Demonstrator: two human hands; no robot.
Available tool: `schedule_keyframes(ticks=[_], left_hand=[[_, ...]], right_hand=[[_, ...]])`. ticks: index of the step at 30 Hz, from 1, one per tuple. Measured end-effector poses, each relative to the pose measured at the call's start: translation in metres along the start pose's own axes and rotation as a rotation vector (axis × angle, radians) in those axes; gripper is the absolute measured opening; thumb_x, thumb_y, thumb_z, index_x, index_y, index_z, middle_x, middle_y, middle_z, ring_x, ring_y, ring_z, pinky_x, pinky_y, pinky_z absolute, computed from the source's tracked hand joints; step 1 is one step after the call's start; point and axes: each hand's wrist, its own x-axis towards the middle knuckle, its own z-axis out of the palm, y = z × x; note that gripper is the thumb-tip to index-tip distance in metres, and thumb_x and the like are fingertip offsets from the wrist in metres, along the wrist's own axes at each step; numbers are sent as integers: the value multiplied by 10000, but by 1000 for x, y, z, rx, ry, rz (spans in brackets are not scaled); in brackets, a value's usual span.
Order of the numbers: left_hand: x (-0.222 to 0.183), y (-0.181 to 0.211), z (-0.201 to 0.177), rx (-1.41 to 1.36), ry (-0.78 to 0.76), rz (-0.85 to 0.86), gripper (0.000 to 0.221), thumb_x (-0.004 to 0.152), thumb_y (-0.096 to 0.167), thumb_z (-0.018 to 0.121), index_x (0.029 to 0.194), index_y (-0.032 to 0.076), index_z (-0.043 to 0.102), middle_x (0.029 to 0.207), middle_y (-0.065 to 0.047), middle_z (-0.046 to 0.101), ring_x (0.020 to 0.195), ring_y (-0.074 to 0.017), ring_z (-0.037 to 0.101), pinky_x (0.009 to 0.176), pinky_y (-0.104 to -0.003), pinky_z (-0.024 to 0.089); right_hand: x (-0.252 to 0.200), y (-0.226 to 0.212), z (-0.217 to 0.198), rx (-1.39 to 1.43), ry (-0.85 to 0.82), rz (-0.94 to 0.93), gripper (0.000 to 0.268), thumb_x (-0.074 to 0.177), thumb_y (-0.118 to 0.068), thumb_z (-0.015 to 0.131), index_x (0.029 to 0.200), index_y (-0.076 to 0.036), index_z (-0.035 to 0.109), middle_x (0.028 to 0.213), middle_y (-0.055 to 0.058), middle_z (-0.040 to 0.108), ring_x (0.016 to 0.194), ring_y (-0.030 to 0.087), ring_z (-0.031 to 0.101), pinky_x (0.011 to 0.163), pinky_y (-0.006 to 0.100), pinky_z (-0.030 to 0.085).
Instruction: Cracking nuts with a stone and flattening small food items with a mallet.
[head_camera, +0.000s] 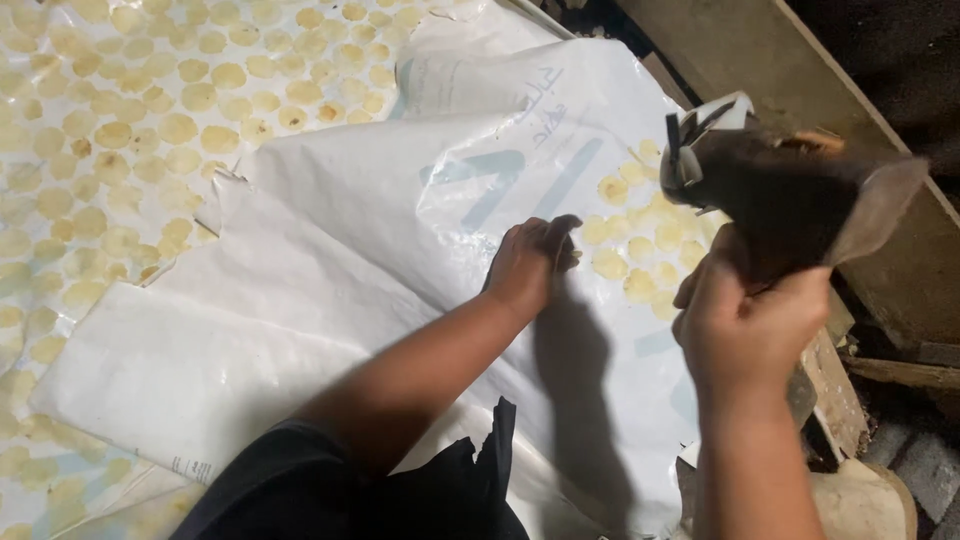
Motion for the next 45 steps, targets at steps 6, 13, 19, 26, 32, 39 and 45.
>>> schedule_keyframes(ticks=[6,13,19,26,32,39,45], left_hand=[[-24,-15,-47,140,65,61,164,1005,24,533,1107,54,658,985,-90,613,959,-282,636,861,-388,513],[-4,-25,-28,89,38,74,220,998,-23,532,1159,44,666,1043,-99,618,1038,-298,644,938,-391,524],[22,-23,8,85,118,-173,410,968,178,615,1367,242,549,868,-92,594,808,-330,614,772,-463,502],[-27,-14,-36,252,88,-141,388,951,137,672,1312,62,548,1074,-103,618,987,-296,612,859,-426,502],[-37,-22,-32,209,58,69,148,998,101,589,1117,86,676,938,-74,590,868,-273,627,773,-366,509],[22,-15,-8,303,188,-23,41,889,98,672,874,60,674,850,-99,604,818,-294,622,755,-436,499],[25,-26,4,397,184,-40,74,806,108,705,736,83,714,775,-118,668,822,-316,655,735,-446,499]], right_hand=[[-55,100,82,-600,-467,502,417,976,-422,578,1097,-32,494,851,300,714,851,499,730,744,635,587],[-27,74,55,-419,-482,612,471,949,-473,643,1083,-24,592,920,299,714,986,515,697,816,607,562],[8,13,24,-33,-129,291,154,1058,-72,583,1145,36,516,626,65,547,422,168,523,374,297,391],[-21,84,103,-577,-493,537,439,995,-457,567,1128,-48,480,934,335,707,979,547,690,862,664,530],[-15,90,84,-440,-507,531,471,957,-474,633,1020,-17,539,950,335,690,1030,555,659,887,644,518],[26,-2,8,11,-103,125,123,1148,51,562,1124,58,442,704,87,522,441,183,546,325,293,473],[12,57,65,-220,87,131,171,923,-45,671,947,67,545,660,301,604,643,499,662,488,559,402]])
